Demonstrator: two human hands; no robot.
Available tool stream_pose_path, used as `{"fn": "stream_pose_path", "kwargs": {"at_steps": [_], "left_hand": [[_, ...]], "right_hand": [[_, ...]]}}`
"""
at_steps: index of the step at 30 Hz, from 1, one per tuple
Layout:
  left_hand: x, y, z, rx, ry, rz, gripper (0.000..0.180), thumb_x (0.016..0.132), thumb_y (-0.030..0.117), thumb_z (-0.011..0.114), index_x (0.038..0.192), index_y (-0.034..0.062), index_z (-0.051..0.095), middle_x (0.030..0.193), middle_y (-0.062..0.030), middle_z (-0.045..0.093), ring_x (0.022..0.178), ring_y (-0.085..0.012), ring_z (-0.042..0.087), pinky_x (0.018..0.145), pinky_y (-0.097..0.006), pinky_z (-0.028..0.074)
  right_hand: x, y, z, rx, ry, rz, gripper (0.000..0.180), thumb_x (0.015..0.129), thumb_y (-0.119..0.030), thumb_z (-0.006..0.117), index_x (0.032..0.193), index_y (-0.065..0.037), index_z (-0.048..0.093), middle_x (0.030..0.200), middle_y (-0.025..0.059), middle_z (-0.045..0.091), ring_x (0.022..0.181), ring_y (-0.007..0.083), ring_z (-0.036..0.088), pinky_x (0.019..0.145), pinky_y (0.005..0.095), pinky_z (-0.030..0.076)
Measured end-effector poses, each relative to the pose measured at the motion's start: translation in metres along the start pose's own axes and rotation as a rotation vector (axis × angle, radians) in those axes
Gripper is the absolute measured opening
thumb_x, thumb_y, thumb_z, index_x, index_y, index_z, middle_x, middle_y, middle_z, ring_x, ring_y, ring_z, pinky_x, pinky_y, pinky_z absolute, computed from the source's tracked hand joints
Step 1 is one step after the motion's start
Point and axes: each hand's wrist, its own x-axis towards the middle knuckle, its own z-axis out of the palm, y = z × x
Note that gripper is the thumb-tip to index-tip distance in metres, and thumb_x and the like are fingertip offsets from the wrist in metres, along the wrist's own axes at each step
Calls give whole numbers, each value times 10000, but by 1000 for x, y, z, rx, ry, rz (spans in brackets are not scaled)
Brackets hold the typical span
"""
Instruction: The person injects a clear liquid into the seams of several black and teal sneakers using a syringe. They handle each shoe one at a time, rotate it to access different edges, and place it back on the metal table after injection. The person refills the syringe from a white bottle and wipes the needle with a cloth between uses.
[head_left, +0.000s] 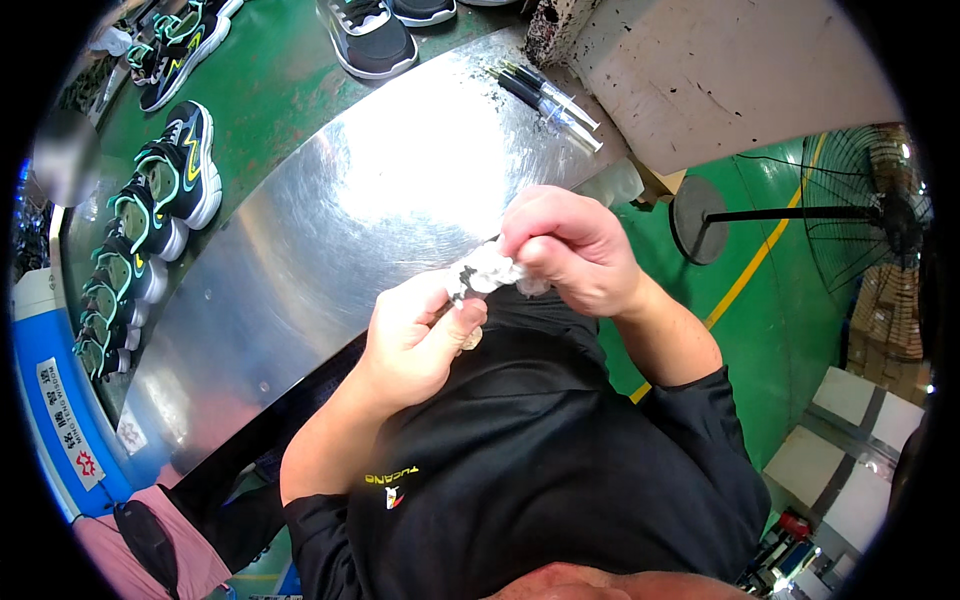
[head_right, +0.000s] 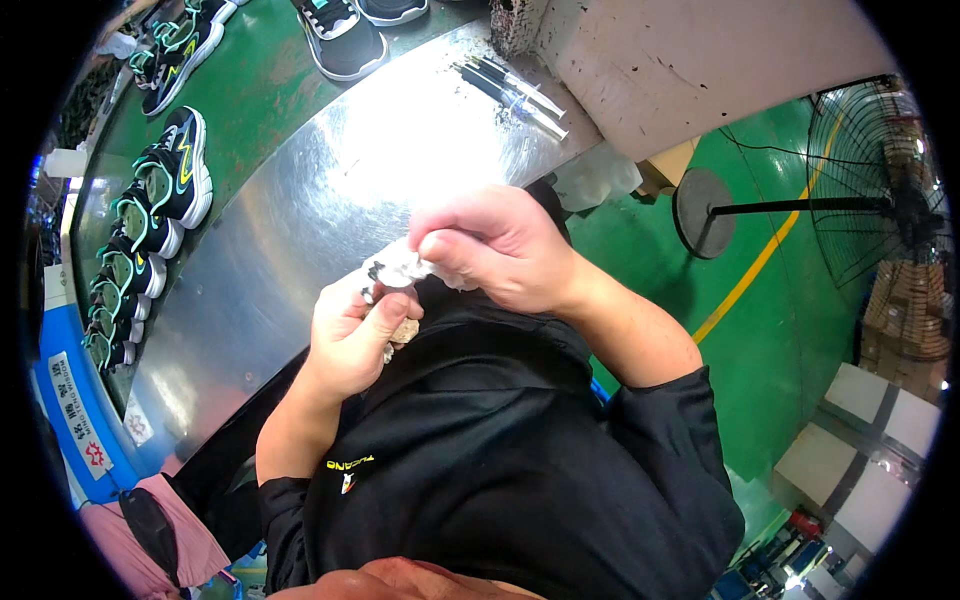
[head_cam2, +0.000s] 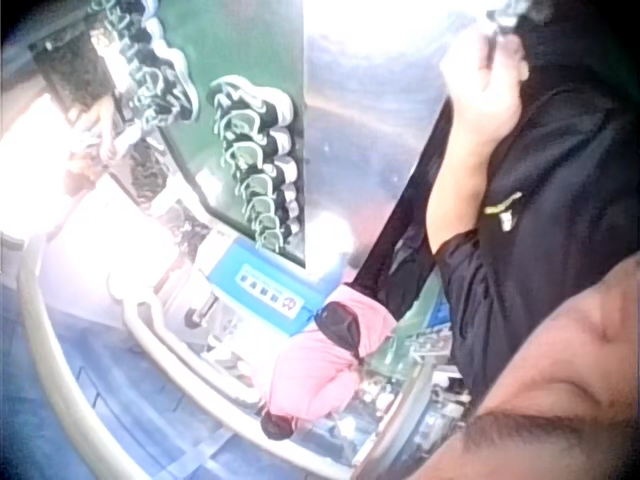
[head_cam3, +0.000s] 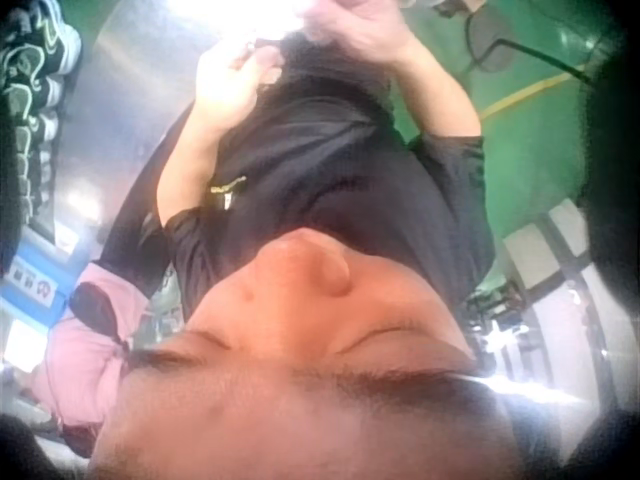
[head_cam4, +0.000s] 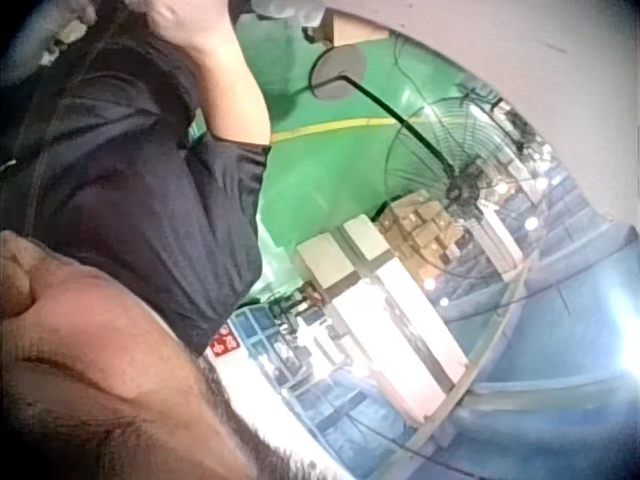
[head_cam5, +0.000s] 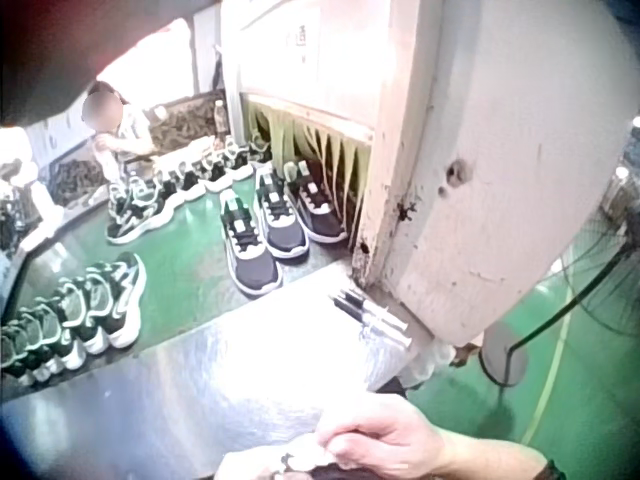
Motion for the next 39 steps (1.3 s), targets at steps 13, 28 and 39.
{"fn": "stream_pose_path", "kwargs": {"at_steps": [13, 28, 39], "left_hand": [[-14, -10, -6, 224, 8, -29, 149, 865, 71, 600, 981, -20, 623, 743, -80, 598, 619, -167, 561, 592, -290, 460], [-31, -24, -9, 759, 237, 333, 203, 796, 195, 654, 792, 11, 567, 766, -169, 596, 790, -383, 585, 714, -455, 468], [-21, -28, -20, 915, 175, 301, 196, 792, 225, 640, 839, 39, 599, 769, -150, 615, 750, -360, 602, 681, -442, 498]], "right_hand": [[1, 6, 24, -510, -125, -184, 294, 728, 43, 609, 1010, -37, 586, 798, 118, 608, 722, 315, 604, 642, 382, 484], [-16, 49, 32, -64, -14, 227, 165, 871, 63, 424, 999, 27, 522, 903, 35, 453, 805, 117, 415, 719, 228, 341], [-13, 51, 35, -55, -60, 331, 249, 883, 100, 373, 1065, 1, 511, 954, 31, 515, 872, 110, 516, 790, 220, 416]]}}
